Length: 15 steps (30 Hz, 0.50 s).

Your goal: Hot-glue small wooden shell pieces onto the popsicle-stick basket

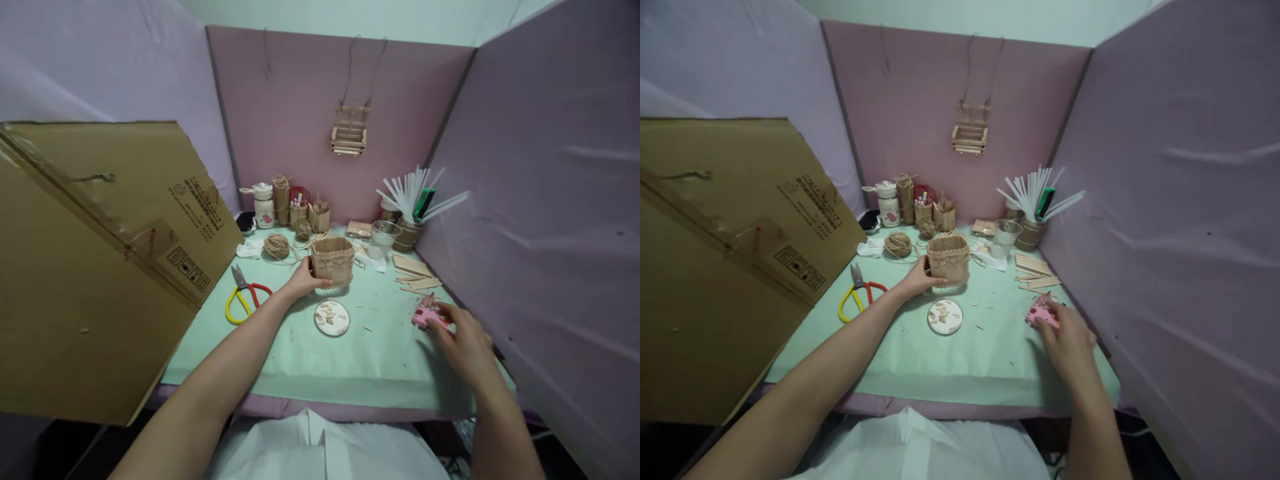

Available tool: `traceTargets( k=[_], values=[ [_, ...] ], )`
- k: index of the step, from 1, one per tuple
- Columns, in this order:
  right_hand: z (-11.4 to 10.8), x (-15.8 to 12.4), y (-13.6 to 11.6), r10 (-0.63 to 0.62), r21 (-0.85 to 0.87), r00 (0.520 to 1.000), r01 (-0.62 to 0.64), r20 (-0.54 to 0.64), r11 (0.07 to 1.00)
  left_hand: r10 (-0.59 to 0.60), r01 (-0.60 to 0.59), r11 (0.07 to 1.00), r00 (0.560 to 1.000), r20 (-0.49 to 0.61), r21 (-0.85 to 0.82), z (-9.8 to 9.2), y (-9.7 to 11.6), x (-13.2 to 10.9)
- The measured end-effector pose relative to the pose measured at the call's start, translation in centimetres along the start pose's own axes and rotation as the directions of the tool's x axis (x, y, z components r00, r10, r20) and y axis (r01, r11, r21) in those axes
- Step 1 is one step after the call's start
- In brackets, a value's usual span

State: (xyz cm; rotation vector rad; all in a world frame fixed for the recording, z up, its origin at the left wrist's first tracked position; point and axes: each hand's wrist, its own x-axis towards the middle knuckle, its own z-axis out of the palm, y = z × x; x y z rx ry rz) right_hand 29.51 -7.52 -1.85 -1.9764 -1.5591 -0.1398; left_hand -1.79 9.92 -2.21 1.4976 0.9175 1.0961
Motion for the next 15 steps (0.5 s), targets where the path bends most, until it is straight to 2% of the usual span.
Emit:
traceTargets(
  k=[3, 8, 12, 15],
  values=[
    [0.3, 0.4, -3.6, -0.146, 0.223, 0.986, 0.124, 0.084, 0.967, 0.034, -0.034, 0.992, 0.999, 0.0, 0.119, 0.1, -0.4, 0.2],
    [1.7, 1.4, -8.1, -0.323, 0.311, 0.933, 0.264, 0.158, 0.913, 0.087, -0.098, 0.974, 0.994, 0.063, 0.205, 0.3, -0.1, 0.0],
    [2.6, 3.2, -9.5, -0.353, 0.298, 0.906, 0.279, 0.234, 0.913, 0.067, -0.084, 0.96, 0.995, 0.072, 0.268, -0.3, 0.3, -0.3],
    [2.8, 4.5, -10.2, -0.351, 0.249, 0.888, 0.283, 0.297, 0.926, 0.014, -0.012, 0.909, 1.0, -0.003, 0.417, -1.2, 0.8, -0.6]
  ],
)
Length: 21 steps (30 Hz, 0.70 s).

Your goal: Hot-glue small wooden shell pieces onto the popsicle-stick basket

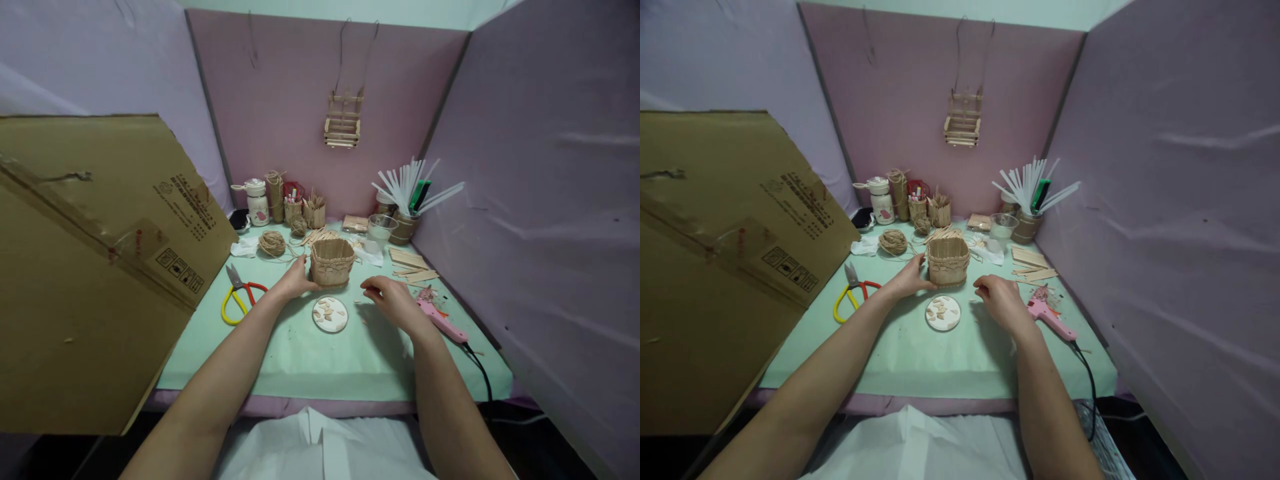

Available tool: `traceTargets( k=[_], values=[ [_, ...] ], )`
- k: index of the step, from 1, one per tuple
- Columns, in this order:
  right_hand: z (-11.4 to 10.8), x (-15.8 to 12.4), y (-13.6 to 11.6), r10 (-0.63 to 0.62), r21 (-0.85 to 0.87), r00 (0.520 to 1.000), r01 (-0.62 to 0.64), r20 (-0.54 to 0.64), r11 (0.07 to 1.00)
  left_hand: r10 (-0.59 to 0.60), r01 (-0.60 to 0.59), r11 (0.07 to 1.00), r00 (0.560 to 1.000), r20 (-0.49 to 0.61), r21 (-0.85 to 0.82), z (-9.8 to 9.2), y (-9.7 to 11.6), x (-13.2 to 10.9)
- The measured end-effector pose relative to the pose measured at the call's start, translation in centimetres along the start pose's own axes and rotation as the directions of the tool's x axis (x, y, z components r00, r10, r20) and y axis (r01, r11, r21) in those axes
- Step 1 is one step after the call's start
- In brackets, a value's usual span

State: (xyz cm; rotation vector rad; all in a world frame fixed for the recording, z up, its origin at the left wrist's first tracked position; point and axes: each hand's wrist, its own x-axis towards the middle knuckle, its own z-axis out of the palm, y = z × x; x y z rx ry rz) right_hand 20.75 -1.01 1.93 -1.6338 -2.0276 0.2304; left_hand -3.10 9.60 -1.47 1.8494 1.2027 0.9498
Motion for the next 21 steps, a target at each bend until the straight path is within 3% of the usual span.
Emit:
traceTargets(
  k=[2, 5, 9, 15, 21],
  values=[
    [0.0, 0.7, -0.5, -0.014, 0.007, 1.0, 0.014, 0.023, 1.0, -0.023, 0.029, 0.996, 0.998, -0.066, 0.088, -0.7, 0.2, -0.2],
    [0.5, 1.3, -1.5, -0.072, 0.064, 0.996, 0.068, 0.06, 0.996, 0.04, -0.005, 0.972, 0.989, -0.142, 0.235, -1.4, 1.0, -0.8],
    [1.8, 1.4, -2.4, -0.116, 0.1, 0.988, 0.105, 0.106, 0.989, 0.085, -0.038, 0.939, 0.989, -0.124, 0.343, -1.6, 2.1, -2.2],
    [3.6, 1.4, -2.0, -0.254, 0.199, 0.959, 0.226, 0.128, 0.954, 0.1, -0.097, 0.94, 0.995, 0.006, 0.328, -0.7, 2.8, -3.9],
    [4.4, 1.1, -2.5, -0.302, 0.131, 0.933, 0.28, 0.195, 0.951, 0.073, -0.106, 0.952, 0.99, 0.121, 0.287, -0.2, 2.5, -4.0]
  ],
)
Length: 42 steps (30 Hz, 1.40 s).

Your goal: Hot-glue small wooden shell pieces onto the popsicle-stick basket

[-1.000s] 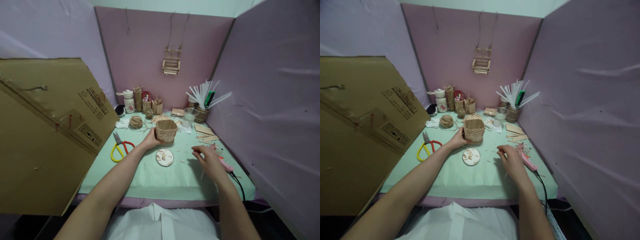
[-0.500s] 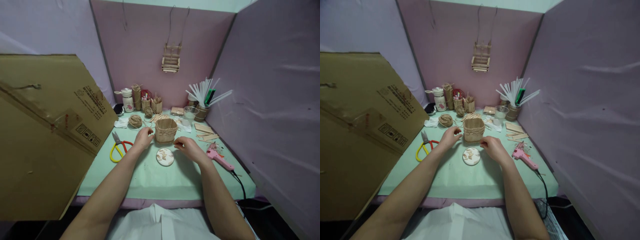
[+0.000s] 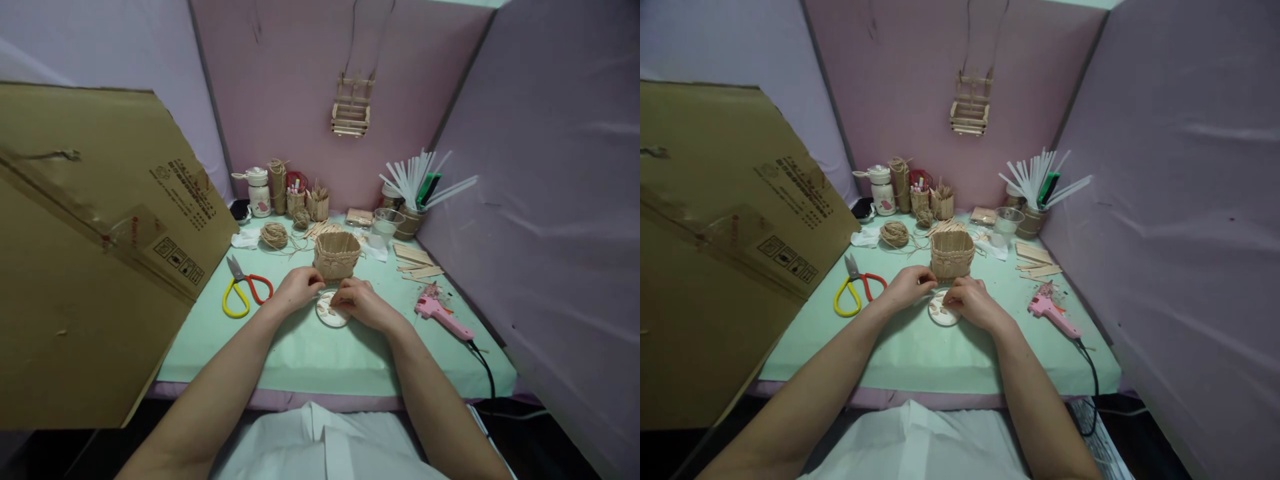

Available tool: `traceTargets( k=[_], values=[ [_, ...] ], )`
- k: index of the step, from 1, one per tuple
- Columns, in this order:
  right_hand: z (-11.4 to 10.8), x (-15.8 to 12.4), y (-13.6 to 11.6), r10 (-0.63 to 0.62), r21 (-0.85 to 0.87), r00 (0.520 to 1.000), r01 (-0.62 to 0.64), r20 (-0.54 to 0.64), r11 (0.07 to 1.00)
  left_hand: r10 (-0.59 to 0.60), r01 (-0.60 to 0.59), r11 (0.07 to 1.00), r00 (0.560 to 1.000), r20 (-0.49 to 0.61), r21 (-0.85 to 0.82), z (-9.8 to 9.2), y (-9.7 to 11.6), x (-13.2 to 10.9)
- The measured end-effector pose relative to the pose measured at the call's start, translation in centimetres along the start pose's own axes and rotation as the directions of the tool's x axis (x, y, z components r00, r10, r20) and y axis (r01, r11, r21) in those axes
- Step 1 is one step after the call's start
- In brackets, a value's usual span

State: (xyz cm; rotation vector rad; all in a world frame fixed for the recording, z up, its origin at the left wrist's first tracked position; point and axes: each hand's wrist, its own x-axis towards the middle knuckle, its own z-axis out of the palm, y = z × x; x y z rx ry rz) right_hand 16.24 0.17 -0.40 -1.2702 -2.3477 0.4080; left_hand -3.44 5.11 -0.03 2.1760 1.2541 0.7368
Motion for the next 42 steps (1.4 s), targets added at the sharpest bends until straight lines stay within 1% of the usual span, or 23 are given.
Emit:
traceTargets(
  k=[3, 5, 7, 9, 11, 13, 16, 18, 20, 22, 24, 25, 27, 28, 29, 30, 33, 35, 37, 39, 40, 42],
  values=[
    [0.2, 0.1, -0.4, 0.009, -0.039, 1.0, -0.009, 0.01, 0.999, 0.034, -0.033, 0.999, 0.998, 0.058, -0.018, 0.1, -0.1, -0.1],
    [0.2, 0.2, -0.4, 0.008, -0.034, 1.0, -0.008, -0.004, 0.999, 0.047, -0.046, 0.999, 0.997, 0.056, -0.013, 0.1, -0.1, -0.1],
    [0.1, 0.2, -0.3, 0.017, 0.012, 0.999, -0.016, -0.044, 1.0, 0.04, -0.039, 0.998, 0.998, 0.041, -0.041, 0.0, 0.0, -0.1],
    [0.0, 0.1, -0.1, 0.049, 0.111, 0.993, -0.038, -0.103, 0.993, 0.009, -0.002, 0.989, 0.999, 0.046, -0.147, 0.0, 0.2, -0.1],
    [-0.1, 0.0, 0.0, 0.099, 0.225, 0.982, -0.061, -0.162, 0.972, -0.041, 0.064, 0.955, 0.996, 0.086, -0.289, -0.1, 0.5, -0.2],
    [-0.2, 0.0, -0.1, 0.138, 0.31, 0.967, -0.066, -0.216, 0.949, -0.094, 0.148, 0.892, 0.985, 0.146, -0.427, -0.1, 1.0, -0.3],
    [-0.3, -0.1, -0.5, 0.149, 0.375, 0.95, -0.037, -0.276, 0.926, -0.158, 0.289, 0.736, 0.953, 0.26, -0.612, -0.2, 1.7, -0.5],
    [-0.3, -0.1, -0.7, 0.138, 0.395, 0.946, -0.012, -0.292, 0.918, -0.165, 0.361, 0.625, 0.928, 0.335, -0.692, -0.2, 2.1, -0.7],
    [-0.3, 0.0, -0.9, 0.129, 0.414, 0.949, 0.003, -0.289, 0.91, -0.167, 0.402, 0.565, 0.911, 0.377, -0.721, 0.0, 2.4, -0.8],
    [-0.4, 0.0, -0.9, 0.129, 0.437, 0.951, 0.007, -0.281, 0.9, -0.182, 0.411, 0.547, 0.909, 0.375, -0.73, 0.1, 2.4, -0.8],
    [-0.6, 0.0, -0.6, 0.151, 0.452, 0.936, 0.009, -0.318, 0.892, -0.205, 0.39, 0.55, 0.92, 0.333, -0.739, 0.3, 2.3, -0.7],
    [-0.9, 0.0, -0.4, 0.177, 0.455, 0.917, 0.004, -0.356, 0.891, -0.213, 0.372, 0.557, 0.928, 0.305, -0.743, 0.3, 2.2, -0.6],
    [-1.4, -0.3, 0.1, 0.251, 0.458, 0.862, -0.025, -0.44, 0.889, -0.23, 0.335, 0.585, 0.942, 0.245, -0.738, 0.1, 1.9, -0.4],
    [-1.7, -0.6, 0.4, 0.289, 0.46, 0.839, -0.053, -0.46, 0.886, -0.239, 0.32, 0.606, 0.947, 0.217, -0.729, 0.0, 1.7, -0.3],
    [-2.0, -0.9, 0.6, 0.32, 0.457, 0.831, -0.09, -0.455, 0.885, -0.247, 0.308, 0.625, 0.95, 0.193, -0.717, -0.1, 1.6, -0.3],
    [-2.3, -1.3, 0.8, 0.338, 0.442, 0.838, -0.132, -0.429, 0.887, -0.253, 0.3, 0.642, 0.952, 0.174, -0.706, -0.2, 1.5, -0.2],
    [-2.9, -2.6, 0.7, 0.322, 0.322, 0.906, -0.23, -0.273, 0.919, -0.26, 0.286, 0.678, 0.955, 0.144, -0.677, -0.5, 1.4, -0.2],
    [-3.1, -3.1, 0.3, 0.281, 0.225, 0.946, -0.242, -0.163, 0.944, -0.245, 0.276, 0.702, 0.959, 0.141, -0.657, -0.5, 1.5, -0.3],
    [-3.3, -3.2, -0.1, 0.228, 0.158, 0.97, -0.214, -0.079, 0.964, -0.214, 0.265, 0.721, 0.964, 0.158, -0.64, -0.6, 1.8, -0.4],
    [-3.7, -2.9, -0.2, 0.189, 0.114, 0.981, -0.184, -0.036, 0.976, -0.183, 0.265, 0.729, 0.964, 0.193, -0.632, -0.5, 1.9, -0.4],
    [-3.9, -2.7, -0.2, 0.186, 0.089, 0.982, -0.183, -0.036, 0.979, -0.175, 0.27, 0.729, 0.962, 0.211, -0.628, -0.5, 1.9, -0.5],
    [-4.5, -2.5, 0.1, 0.221, 0.019, 0.973, -0.221, -0.065, 0.975, -0.174, 0.28, 0.729, 0.958, 0.226, -0.625, -0.4, 1.8, -0.4]
  ],
)
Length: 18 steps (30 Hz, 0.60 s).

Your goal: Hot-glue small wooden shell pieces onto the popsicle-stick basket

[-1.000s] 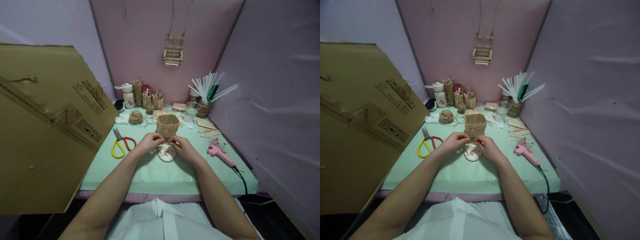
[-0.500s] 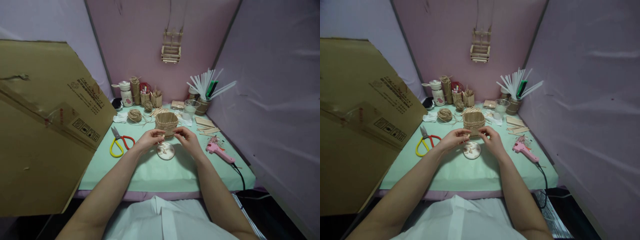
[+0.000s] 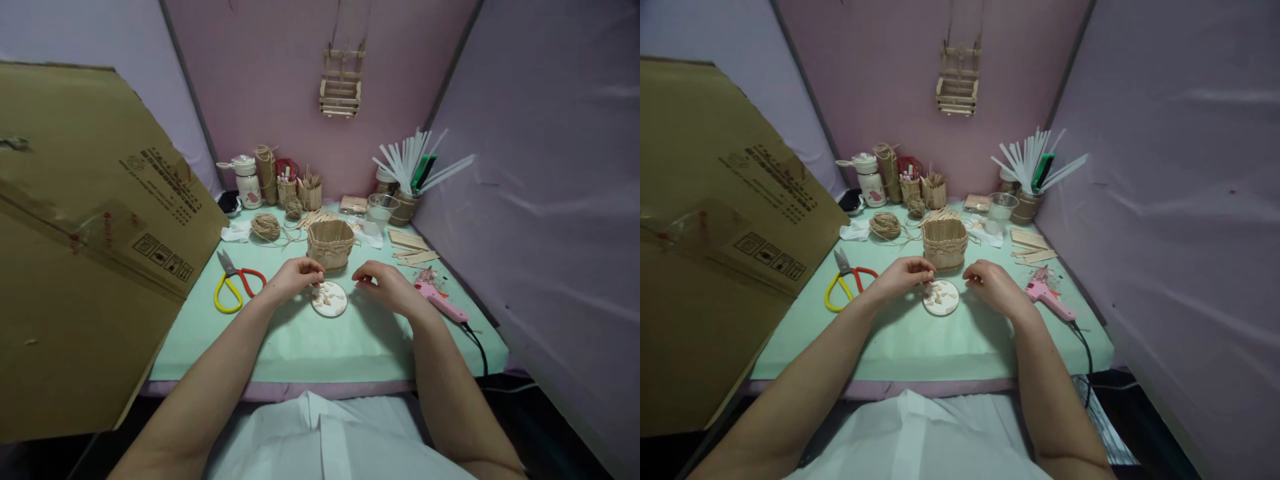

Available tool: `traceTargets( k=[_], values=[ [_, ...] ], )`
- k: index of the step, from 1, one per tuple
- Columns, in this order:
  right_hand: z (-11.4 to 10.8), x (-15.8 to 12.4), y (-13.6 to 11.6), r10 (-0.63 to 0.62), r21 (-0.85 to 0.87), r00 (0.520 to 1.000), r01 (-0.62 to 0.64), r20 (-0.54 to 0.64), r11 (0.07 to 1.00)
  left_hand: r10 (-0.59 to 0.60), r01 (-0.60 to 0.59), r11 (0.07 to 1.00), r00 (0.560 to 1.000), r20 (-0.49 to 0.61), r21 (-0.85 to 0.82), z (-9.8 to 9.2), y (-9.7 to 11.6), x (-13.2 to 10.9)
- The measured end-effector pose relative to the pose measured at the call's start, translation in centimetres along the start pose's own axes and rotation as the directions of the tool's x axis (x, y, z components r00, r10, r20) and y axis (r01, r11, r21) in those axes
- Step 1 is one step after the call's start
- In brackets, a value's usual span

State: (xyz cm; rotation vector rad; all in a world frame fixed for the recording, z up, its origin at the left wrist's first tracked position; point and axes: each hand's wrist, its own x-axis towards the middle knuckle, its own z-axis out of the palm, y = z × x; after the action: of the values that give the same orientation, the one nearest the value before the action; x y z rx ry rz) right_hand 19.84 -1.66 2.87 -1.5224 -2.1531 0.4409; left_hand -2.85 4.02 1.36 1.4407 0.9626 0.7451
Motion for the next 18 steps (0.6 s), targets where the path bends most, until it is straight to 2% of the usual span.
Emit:
traceTargets(
  k=[2, 4, 8, 14, 18],
  values=[
    [-0.7, -0.1, 0.4, 0.066, -0.083, 0.998, -0.067, -0.019, 0.994, 0.0, 0.0, 1.0, 1.0, -0.013, 0.004, -0.1, -0.1, 0.1],
    [-1.2, -0.5, 0.9, 0.123, -0.136, 0.992, -0.119, 0.017, 0.984, 0.008, -0.008, 1.0, 1.0, -0.03, 0.014, -0.3, -0.3, 0.2],
    [-1.0, -1.8, 1.4, 0.182, -0.142, 0.98, -0.168, 0.087, 0.975, 0.01, -0.009, 1.0, 0.999, -0.045, 0.021, -0.3, -0.4, 0.2],
    [1.5, -2.6, 1.5, 0.151, -0.086, 0.981, -0.141, 0.12, 0.986, -0.024, 0.019, 0.994, 0.999, -0.041, -0.112, -0.1, -0.3, 0.3],
    [2.0, -2.9, 1.5, 0.141, -0.029, 0.985, -0.139, 0.099, 0.99, -0.013, 0.002, 0.989, 0.997, -0.076, -0.147, 0.0, -0.4, 0.3]
  ],
)
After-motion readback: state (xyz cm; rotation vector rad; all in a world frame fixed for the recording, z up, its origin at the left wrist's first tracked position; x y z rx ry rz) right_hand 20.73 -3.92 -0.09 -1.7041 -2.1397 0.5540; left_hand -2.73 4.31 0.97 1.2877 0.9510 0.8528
